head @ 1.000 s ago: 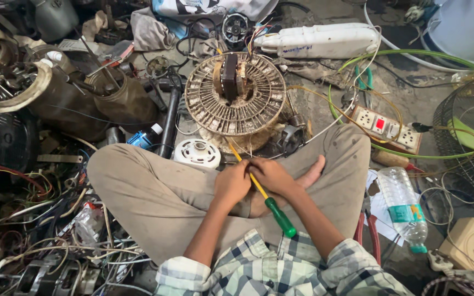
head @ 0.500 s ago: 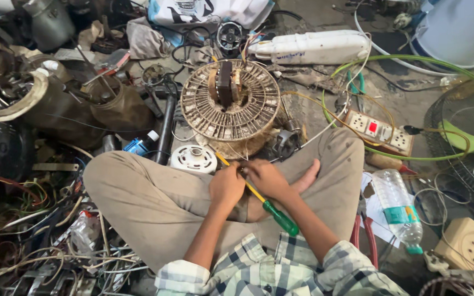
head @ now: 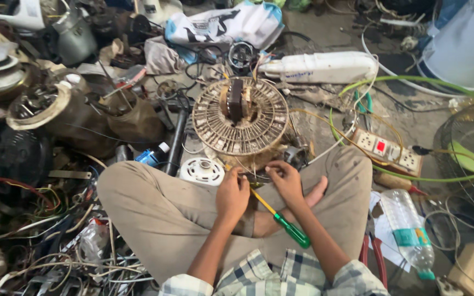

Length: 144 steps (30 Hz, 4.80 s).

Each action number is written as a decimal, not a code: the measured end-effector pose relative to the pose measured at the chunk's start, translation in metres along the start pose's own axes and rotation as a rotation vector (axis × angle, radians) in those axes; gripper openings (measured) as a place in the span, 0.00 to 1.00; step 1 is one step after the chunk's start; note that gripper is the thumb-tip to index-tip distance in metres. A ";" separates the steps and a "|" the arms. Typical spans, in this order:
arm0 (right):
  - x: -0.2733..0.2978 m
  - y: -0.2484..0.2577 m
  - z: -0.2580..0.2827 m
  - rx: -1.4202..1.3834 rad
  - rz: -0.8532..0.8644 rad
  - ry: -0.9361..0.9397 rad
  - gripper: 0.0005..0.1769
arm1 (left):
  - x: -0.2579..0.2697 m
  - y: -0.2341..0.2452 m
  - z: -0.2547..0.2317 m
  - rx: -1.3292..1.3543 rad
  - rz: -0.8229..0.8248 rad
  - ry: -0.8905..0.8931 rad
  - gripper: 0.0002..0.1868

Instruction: The person sits on the floor and repairs an electrical motor using a screwdriver and pliers. They disassemble the motor housing, inspect the internal components, and manipulate the wiring before reassembling the parts.

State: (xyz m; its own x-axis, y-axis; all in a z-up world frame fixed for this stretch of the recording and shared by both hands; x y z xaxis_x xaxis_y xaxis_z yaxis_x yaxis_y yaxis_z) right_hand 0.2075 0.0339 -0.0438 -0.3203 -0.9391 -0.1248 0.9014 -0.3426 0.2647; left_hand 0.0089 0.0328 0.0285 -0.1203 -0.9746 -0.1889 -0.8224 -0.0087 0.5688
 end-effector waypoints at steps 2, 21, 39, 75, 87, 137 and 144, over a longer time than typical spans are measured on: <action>0.001 0.000 0.004 0.022 0.017 0.009 0.12 | 0.000 0.000 0.000 0.016 0.001 0.016 0.13; 0.004 0.034 0.027 -0.394 -0.254 0.066 0.19 | 0.002 0.013 -0.011 0.220 -0.196 -0.155 0.15; -0.004 0.009 0.001 -0.425 0.020 0.062 0.21 | -0.001 0.011 -0.007 0.320 -0.134 -0.007 0.14; 0.014 0.020 0.048 0.755 -0.463 0.409 0.44 | 0.002 -0.003 -0.006 0.159 0.281 -0.047 0.10; -0.016 0.025 0.010 0.397 -0.363 -0.065 0.25 | 0.026 -0.012 -0.020 -0.363 0.475 -0.596 0.05; -0.094 0.044 -0.082 0.282 -0.277 0.152 0.08 | -0.093 0.104 0.040 -0.514 -0.121 -0.275 0.18; -0.099 0.042 -0.092 0.216 -0.221 0.139 0.08 | -0.097 0.102 0.050 -0.505 -0.135 -0.180 0.18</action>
State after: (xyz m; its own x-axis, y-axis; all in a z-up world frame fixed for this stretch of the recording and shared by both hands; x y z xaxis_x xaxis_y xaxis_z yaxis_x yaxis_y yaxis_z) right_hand 0.3043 0.1146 -0.1085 -0.4451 -0.8335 -0.3274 0.7270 -0.5498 0.4114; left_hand -0.0917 0.1374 0.0648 -0.1619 -0.9039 -0.3959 -0.4736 -0.2808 0.8348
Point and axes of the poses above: each hand's wrist, its own x-axis away from the middle knuckle, its own y-axis out of the back of the hand, z = x × y, the point moved 3 cm from there along -x, towards the middle knuckle, and after that the axes turned 3 degrees about z, right-handed, at the moved point
